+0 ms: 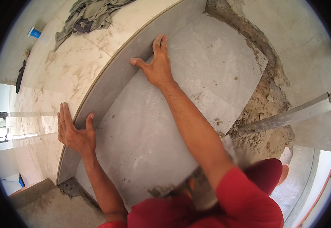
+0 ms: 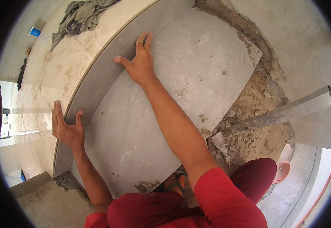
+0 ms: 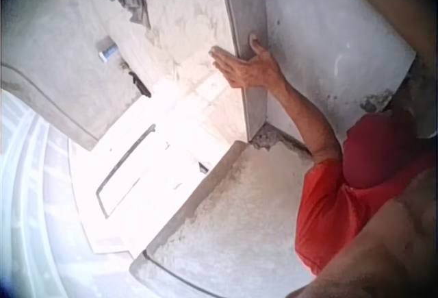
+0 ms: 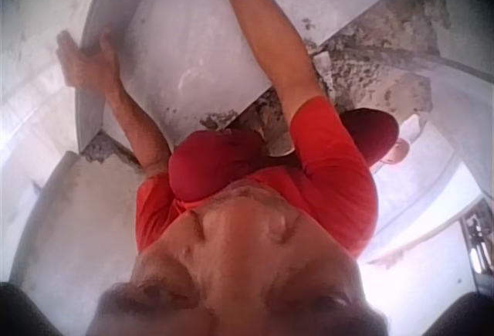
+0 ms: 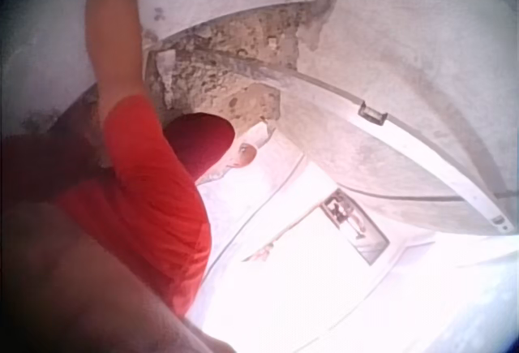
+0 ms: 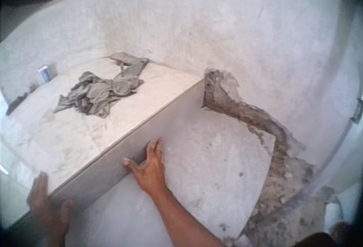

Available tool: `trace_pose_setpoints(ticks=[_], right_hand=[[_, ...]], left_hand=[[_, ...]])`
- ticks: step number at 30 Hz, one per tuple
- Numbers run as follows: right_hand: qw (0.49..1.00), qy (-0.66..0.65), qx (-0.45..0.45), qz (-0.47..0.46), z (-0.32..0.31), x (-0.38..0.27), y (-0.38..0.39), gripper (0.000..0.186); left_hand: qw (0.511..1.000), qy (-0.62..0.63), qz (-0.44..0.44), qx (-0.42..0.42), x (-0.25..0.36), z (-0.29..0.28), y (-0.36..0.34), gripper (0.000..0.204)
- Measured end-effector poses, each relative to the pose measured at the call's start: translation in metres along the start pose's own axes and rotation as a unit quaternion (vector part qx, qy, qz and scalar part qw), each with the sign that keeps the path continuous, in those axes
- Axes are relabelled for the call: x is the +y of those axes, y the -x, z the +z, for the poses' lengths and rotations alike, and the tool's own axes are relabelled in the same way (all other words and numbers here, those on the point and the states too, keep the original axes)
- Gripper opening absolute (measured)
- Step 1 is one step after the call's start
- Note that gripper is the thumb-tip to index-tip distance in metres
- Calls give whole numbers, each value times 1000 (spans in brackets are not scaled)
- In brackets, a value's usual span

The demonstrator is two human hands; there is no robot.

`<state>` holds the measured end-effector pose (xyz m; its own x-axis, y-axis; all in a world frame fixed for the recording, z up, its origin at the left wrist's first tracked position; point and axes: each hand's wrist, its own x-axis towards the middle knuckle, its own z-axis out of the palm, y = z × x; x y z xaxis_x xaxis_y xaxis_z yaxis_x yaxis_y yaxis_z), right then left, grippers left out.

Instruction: The person places a long ceramic tile against the vertical edge of a concrete step, checks the fit, removes it, and uses a putty knife to apply and smooth mortar onto the surface.

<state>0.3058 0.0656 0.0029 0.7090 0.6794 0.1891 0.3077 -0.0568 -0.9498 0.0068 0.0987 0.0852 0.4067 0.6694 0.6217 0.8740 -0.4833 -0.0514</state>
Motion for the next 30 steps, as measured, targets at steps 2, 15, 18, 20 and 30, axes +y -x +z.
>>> trace_pose_setpoints(ticks=[2, 15, 18, 20, 30], right_hand=[[1000, 27, 6, -2, 1, -1, 2, 133], [981, -160, 103, 50, 5, -33, -13, 116], [984, -138, 98, 53, 3, -37, -12, 111], [984, -137, 100, 58, 2, -41, -11, 107], [979, -147, 128, 59, 5, -38, -11, 102]], left_hand=[[1000, 5, 4, -3, 0, -1, 1, 75], [999, 32, 5, -6, 7, -6, -6, 56], [998, 64, 6, -11, 4, -9, -7, 57], [998, 53, 5, -21, 4, -9, -6, 59], [993, 5, -28, -111, 7, -24, -7, 93]])
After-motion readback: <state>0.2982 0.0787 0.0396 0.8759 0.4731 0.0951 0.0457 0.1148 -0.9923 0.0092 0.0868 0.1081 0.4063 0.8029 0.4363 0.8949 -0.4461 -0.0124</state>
